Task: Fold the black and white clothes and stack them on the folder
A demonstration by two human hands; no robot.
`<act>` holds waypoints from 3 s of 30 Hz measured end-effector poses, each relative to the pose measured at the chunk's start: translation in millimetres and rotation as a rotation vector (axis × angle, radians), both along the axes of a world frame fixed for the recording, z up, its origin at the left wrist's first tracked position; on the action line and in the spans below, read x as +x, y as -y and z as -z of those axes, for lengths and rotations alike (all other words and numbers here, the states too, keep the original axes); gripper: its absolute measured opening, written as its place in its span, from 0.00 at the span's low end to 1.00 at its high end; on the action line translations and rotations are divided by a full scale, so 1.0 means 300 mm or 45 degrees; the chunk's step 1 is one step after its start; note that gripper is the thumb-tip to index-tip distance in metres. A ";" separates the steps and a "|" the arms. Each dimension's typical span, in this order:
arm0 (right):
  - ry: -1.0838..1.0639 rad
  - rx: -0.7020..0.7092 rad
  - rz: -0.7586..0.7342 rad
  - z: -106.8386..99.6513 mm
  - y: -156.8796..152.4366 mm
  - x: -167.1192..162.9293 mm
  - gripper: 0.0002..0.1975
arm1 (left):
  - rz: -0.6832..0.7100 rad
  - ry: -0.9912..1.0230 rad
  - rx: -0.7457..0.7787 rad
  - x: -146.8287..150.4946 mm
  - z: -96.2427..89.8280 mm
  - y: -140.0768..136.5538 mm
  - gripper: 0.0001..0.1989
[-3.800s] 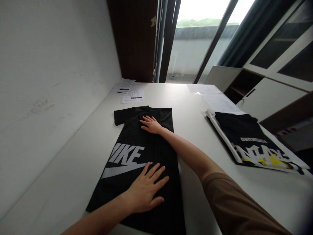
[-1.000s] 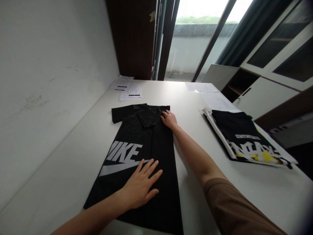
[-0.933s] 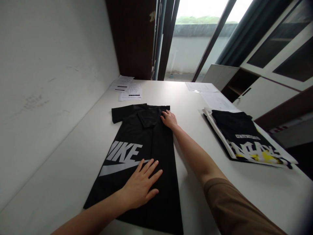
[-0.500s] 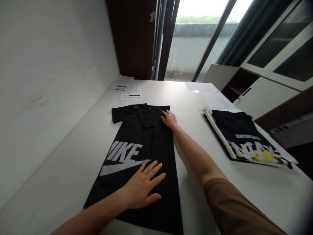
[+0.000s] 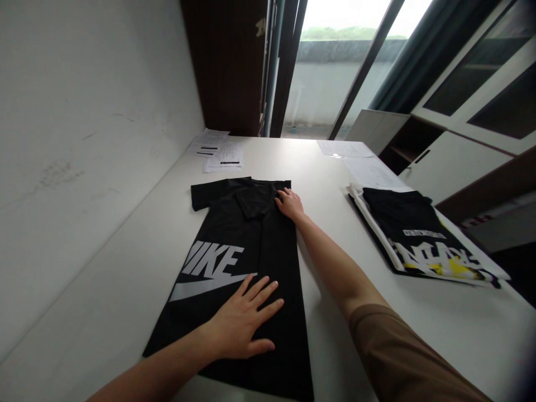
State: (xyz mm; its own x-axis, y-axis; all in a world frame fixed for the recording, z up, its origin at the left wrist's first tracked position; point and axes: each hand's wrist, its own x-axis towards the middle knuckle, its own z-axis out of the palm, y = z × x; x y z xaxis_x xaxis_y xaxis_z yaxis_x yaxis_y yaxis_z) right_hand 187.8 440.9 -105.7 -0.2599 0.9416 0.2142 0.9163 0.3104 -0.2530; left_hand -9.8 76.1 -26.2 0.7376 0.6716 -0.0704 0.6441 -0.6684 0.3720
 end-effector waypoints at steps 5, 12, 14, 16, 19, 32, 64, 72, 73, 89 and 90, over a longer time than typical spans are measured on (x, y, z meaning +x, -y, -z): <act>0.000 -0.011 -0.002 -0.006 0.003 -0.001 0.25 | -0.007 0.007 0.011 0.002 -0.001 0.000 0.46; 0.001 -0.028 0.008 -0.019 0.012 -0.006 0.25 | -0.003 0.015 0.024 0.001 -0.005 0.001 0.45; 0.002 -0.030 0.009 -0.023 0.014 -0.006 0.25 | -0.004 0.016 0.026 0.002 -0.004 0.002 0.45; 0.004 -0.030 0.008 -0.024 0.015 -0.007 0.24 | -0.006 0.019 0.026 0.002 -0.002 0.002 0.45; 0.009 -0.025 0.006 -0.022 0.015 -0.006 0.24 | -0.007 0.015 0.015 0.002 -0.002 0.003 0.45; -0.001 -0.009 -0.004 -0.012 0.008 -0.004 0.24 | -0.007 0.019 -0.005 0.002 -0.003 0.001 0.45; 0.000 -0.016 0.002 -0.018 0.013 -0.005 0.25 | -0.011 0.013 -0.011 0.002 -0.004 0.003 0.45; -0.007 -0.049 0.003 -0.031 0.020 -0.008 0.25 | -0.005 -0.014 -0.022 0.003 -0.008 -0.001 0.45; -0.006 -0.050 0.003 -0.031 0.020 -0.008 0.25 | -0.005 -0.016 -0.020 0.004 -0.008 -0.001 0.46; -0.003 -0.002 -0.007 0.004 -0.002 -0.002 0.24 | -0.005 -0.004 -0.012 0.003 0.001 0.002 0.46; -0.002 -0.001 -0.008 0.004 -0.003 -0.002 0.24 | -0.006 -0.003 -0.008 0.003 0.002 0.002 0.46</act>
